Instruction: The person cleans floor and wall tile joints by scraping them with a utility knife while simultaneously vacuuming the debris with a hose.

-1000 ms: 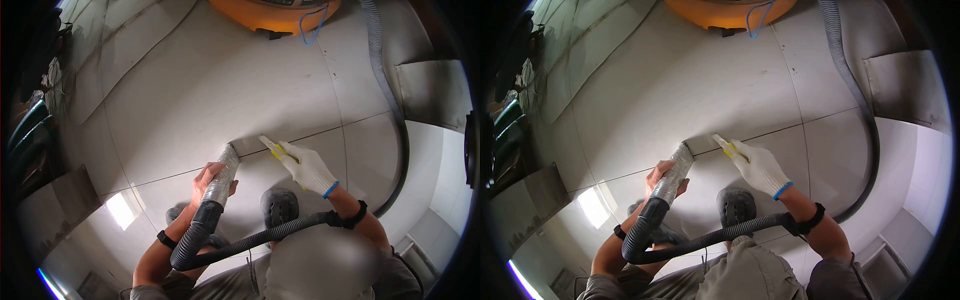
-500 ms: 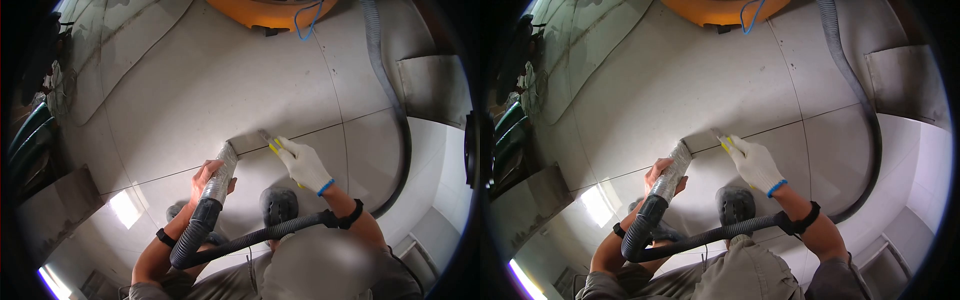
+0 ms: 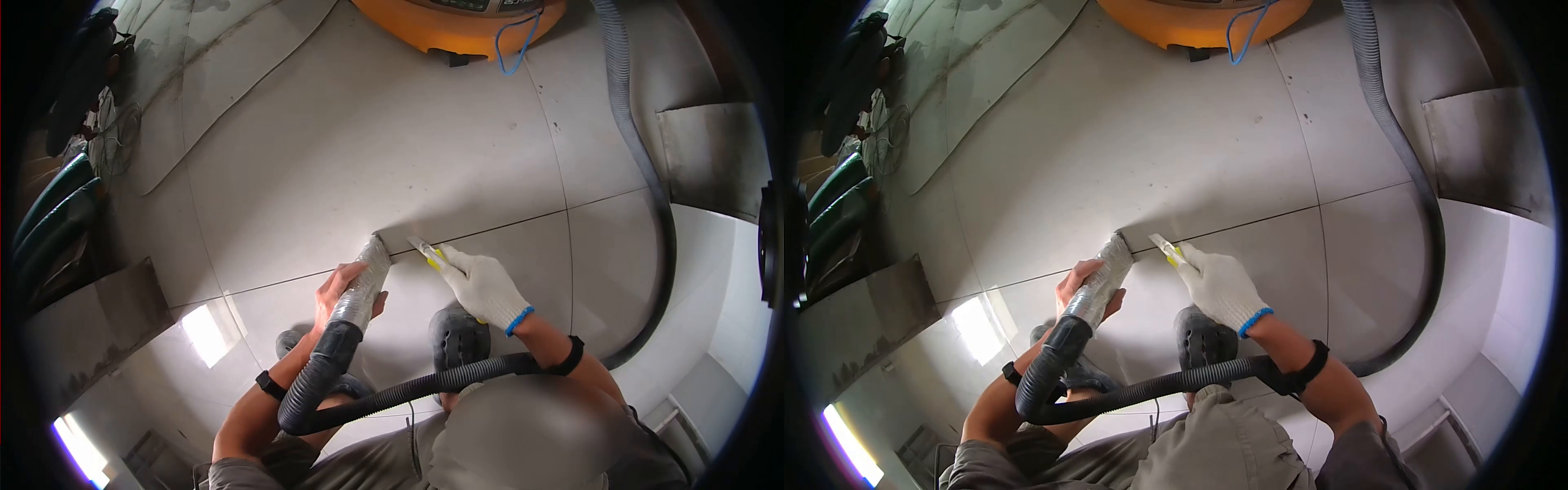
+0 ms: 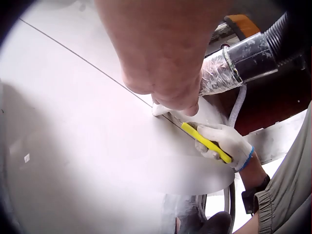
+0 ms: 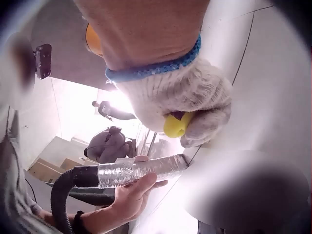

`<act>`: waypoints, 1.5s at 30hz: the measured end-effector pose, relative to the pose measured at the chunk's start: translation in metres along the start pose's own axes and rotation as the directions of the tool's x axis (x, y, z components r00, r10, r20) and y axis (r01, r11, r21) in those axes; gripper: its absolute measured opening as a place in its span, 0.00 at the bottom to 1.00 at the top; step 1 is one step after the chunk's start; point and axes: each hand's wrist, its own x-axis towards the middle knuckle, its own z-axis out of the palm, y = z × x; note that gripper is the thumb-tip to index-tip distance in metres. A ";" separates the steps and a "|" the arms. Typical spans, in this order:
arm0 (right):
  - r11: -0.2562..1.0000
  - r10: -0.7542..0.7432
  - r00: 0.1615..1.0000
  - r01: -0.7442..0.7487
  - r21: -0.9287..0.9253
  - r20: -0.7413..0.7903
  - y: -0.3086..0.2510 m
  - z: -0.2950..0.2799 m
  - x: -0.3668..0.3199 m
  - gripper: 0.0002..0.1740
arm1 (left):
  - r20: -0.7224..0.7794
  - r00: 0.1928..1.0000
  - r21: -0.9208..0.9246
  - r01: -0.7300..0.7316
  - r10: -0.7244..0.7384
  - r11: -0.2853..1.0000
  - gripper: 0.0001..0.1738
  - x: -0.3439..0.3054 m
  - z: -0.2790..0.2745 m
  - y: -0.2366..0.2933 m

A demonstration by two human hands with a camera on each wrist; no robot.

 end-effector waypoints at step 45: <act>0.984 0.158 0.250 -0.122 0.131 -0.955 0.247 -0.103 -0.081 0.25 | 0.072 0.982 -0.305 -0.147 0.177 0.941 0.34 0.262 0.193 0.089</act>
